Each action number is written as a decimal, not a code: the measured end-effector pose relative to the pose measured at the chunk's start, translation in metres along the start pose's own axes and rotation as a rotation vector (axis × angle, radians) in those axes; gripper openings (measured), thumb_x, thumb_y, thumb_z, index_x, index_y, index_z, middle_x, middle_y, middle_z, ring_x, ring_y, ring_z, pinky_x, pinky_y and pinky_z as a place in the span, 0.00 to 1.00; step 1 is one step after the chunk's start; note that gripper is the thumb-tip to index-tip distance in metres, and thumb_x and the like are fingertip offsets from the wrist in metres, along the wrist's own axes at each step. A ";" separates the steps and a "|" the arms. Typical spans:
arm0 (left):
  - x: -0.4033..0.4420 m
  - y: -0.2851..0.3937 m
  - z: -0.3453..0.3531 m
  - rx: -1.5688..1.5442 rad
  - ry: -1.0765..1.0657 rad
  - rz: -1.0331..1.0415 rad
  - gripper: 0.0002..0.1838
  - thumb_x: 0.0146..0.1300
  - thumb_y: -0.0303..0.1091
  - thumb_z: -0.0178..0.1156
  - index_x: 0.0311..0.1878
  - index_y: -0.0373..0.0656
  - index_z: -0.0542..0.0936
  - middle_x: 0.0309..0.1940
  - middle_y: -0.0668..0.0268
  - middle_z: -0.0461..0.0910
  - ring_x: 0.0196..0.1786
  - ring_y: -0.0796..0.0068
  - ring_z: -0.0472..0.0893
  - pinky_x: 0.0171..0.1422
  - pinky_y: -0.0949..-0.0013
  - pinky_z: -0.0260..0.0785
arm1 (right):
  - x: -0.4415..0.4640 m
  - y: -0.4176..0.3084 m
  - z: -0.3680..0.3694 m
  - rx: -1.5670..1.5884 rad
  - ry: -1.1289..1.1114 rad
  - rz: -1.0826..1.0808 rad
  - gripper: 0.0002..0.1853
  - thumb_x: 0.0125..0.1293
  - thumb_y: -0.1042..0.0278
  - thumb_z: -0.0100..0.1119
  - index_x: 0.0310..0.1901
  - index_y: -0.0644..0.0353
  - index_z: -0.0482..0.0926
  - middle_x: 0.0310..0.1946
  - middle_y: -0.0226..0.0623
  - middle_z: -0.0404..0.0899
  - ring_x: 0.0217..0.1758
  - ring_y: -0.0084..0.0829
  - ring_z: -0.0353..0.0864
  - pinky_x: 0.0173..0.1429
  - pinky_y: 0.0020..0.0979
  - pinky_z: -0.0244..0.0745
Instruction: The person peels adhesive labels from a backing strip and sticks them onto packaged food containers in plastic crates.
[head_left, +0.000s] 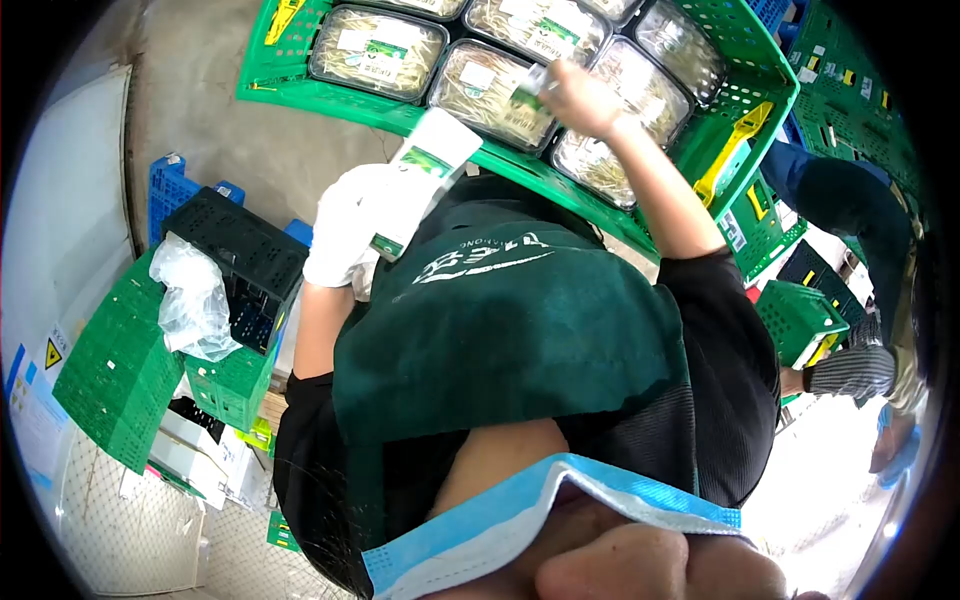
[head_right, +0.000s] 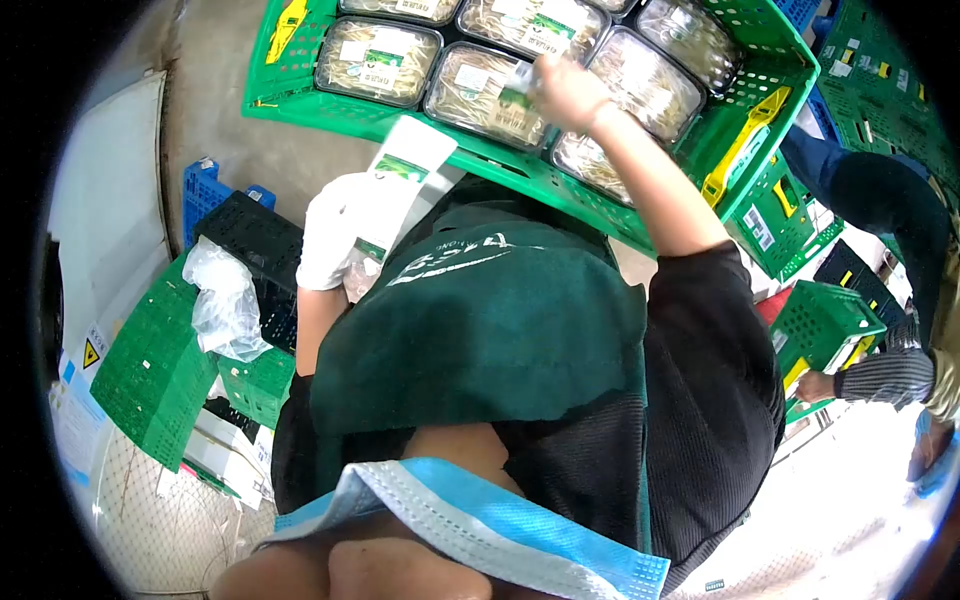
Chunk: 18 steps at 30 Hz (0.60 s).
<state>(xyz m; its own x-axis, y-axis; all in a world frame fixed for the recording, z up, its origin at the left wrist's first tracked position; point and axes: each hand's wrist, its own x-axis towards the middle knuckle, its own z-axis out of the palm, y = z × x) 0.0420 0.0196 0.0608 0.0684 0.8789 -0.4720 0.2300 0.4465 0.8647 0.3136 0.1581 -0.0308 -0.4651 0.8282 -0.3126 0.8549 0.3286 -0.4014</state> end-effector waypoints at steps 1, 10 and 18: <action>-0.002 0.000 -0.001 -0.174 0.016 -0.136 0.14 0.53 0.30 0.54 0.43 0.33 0.73 0.35 0.60 0.76 0.38 0.74 0.76 0.42 0.72 0.68 | 0.002 0.007 0.031 -0.082 -0.034 -0.019 0.17 0.52 0.62 0.51 0.40 0.63 0.66 0.34 0.47 0.73 0.38 0.42 0.75 0.41 0.37 0.70; 0.012 0.007 0.043 -0.446 -0.125 -0.026 0.22 0.54 0.30 0.52 0.53 0.33 0.66 0.48 0.59 0.70 0.48 0.73 0.72 0.50 0.72 0.64 | -0.057 -0.025 -0.032 0.843 -0.164 -0.031 0.24 0.55 0.56 0.55 0.48 0.63 0.66 0.34 0.35 0.74 0.38 0.24 0.73 0.43 0.25 0.67; 0.020 0.032 0.088 0.140 -0.076 0.109 0.08 0.52 0.29 0.51 0.34 0.38 0.76 0.29 0.63 0.74 0.33 0.74 0.74 0.38 0.73 0.66 | -0.109 -0.053 -0.051 0.745 0.219 -0.008 0.08 0.50 0.65 0.60 0.29 0.60 0.78 0.23 0.40 0.78 0.26 0.33 0.78 0.33 0.27 0.71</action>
<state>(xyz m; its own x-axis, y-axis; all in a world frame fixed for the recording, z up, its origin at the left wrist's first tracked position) 0.1365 0.0363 0.0642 0.1726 0.9032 -0.3930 0.3496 0.3168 0.8817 0.3312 0.0737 0.0688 -0.3484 0.9234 -0.1609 0.4352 0.0073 -0.9003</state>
